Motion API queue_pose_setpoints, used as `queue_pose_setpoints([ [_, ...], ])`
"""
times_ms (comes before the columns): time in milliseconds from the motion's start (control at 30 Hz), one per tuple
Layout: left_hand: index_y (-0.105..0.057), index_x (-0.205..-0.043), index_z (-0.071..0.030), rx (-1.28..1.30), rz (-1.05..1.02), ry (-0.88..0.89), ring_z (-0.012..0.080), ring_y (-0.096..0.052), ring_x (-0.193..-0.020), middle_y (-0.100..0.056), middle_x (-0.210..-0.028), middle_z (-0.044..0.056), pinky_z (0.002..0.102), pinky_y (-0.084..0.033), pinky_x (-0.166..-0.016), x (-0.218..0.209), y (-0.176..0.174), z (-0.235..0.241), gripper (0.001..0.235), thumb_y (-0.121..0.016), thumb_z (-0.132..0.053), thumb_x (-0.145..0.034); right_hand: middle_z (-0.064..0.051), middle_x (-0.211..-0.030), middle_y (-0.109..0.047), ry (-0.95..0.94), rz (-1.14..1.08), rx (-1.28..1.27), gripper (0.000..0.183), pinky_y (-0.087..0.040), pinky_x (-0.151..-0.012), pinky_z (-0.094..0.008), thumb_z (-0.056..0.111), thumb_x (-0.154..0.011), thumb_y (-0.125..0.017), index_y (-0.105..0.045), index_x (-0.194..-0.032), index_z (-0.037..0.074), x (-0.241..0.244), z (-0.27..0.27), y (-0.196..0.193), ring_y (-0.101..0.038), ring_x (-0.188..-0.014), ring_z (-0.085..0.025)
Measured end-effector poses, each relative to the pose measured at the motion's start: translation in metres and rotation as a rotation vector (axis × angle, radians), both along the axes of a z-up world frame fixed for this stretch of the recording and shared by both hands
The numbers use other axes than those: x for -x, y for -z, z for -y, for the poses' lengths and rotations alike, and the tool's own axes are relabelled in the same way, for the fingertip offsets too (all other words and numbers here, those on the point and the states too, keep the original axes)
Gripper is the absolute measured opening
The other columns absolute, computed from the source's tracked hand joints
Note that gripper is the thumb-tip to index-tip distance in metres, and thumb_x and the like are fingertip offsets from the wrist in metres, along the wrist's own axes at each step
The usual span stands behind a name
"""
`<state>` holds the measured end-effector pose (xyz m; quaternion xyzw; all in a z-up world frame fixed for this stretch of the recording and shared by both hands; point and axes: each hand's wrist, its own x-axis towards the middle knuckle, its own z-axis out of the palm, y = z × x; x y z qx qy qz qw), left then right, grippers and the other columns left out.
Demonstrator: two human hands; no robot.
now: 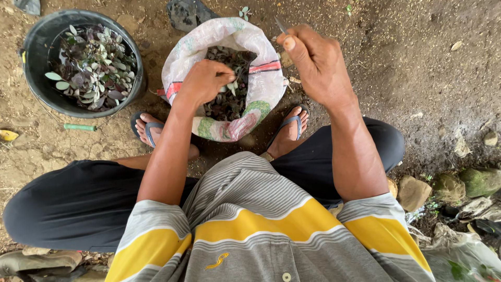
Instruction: The person sits on the ground and uses pruning shears to trim leaves from plant stems taken from a sack. The trimmed leaves are placed into a nearby bucket while the stems are returned to the sack.
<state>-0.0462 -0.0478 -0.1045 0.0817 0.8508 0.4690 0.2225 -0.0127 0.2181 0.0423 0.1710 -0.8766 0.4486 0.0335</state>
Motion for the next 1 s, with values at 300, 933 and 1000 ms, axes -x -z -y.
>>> queue_pose_setpoints([
  [300,-0.073,-0.117,-0.014,0.274,-0.255,-0.093,0.0390,-0.068,-0.098,-0.072,-0.106,0.018,0.050,-0.053,-0.082,0.012,0.097,-0.056,0.029,-0.072,-0.020,-0.088,-0.008,-0.094,-0.072,-0.039,-0.070,0.003,0.045,-0.052,-0.065,-0.031,0.039,-0.119,-0.049,-0.066,-0.124,-0.002,-0.003,0.001,-0.003,-0.068,-0.078,-0.013],
  [933,-0.074,-0.091,-0.004,-0.262,0.078,-0.240,0.0142,-0.056,-0.065,-0.067,-0.080,0.008,0.031,-0.043,-0.058,0.013,0.078,-0.015,0.013,-0.075,-0.016,-0.092,-0.011,-0.081,-0.061,-0.010,-0.015,-0.076,0.038,-0.047,-0.064,-0.035,0.036,-0.117,-0.056,-0.068,-0.119,0.000,0.000,0.009,-0.007,-0.060,-0.071,-0.018],
  [1000,-0.073,-0.092,-0.005,-0.466,0.247,-0.281,0.0069,-0.049,-0.063,-0.067,-0.082,0.003,0.026,-0.037,-0.054,0.014,0.060,-0.012,0.010,-0.072,-0.014,-0.097,-0.008,-0.077,-0.058,0.014,0.071,-0.031,0.035,-0.045,-0.062,-0.033,0.034,-0.115,-0.059,-0.068,-0.118,0.001,0.002,0.012,-0.007,-0.055,-0.068,-0.013],
])
